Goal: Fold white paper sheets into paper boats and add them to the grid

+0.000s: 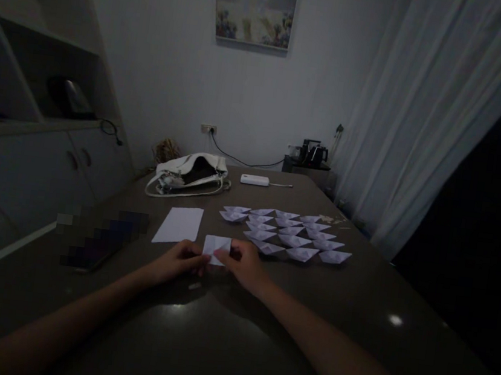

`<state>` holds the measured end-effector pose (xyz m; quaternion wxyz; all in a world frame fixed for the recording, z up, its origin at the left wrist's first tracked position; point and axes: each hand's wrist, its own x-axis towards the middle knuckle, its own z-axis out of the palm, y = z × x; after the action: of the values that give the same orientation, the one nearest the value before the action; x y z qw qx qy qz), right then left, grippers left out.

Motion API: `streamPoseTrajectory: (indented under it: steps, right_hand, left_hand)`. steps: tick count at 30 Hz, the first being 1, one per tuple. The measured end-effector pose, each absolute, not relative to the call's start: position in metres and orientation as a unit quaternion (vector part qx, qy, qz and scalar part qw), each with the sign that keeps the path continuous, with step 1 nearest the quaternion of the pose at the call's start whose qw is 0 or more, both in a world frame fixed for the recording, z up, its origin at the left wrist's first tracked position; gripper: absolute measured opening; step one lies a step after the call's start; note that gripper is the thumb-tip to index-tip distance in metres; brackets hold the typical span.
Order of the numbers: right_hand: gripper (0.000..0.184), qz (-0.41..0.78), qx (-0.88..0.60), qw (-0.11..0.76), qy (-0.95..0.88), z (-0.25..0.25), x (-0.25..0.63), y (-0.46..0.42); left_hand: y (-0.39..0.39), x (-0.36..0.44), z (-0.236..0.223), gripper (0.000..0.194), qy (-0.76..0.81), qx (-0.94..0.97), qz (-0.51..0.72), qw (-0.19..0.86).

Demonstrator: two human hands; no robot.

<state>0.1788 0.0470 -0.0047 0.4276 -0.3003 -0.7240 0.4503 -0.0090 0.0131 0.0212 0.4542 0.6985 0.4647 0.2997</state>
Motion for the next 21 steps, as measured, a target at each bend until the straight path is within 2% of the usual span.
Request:
streamPoseTrajectory:
  steps: [3,10,21]
  right_hand:
    - [0.028,0.465,-0.294,0.421,-0.721,-0.0054,0.1772,0.0481]
    - [0.051,0.465,-0.331,0.45,-0.686,-0.0068,0.1715,0.0454]
    - [0.06,0.419,-0.39,0.466,-0.675,-0.007,0.175,0.0421]
  left_hand:
    - [0.0134,-0.0079,0.0236,0.039,0.465,0.695,0.294,0.462]
    - [0.0156,-0.008,0.0258,0.035,0.458,0.684,0.294,0.485]
    - [0.0169,-0.0105,0.023,0.034,0.429,0.699,0.271,0.504]
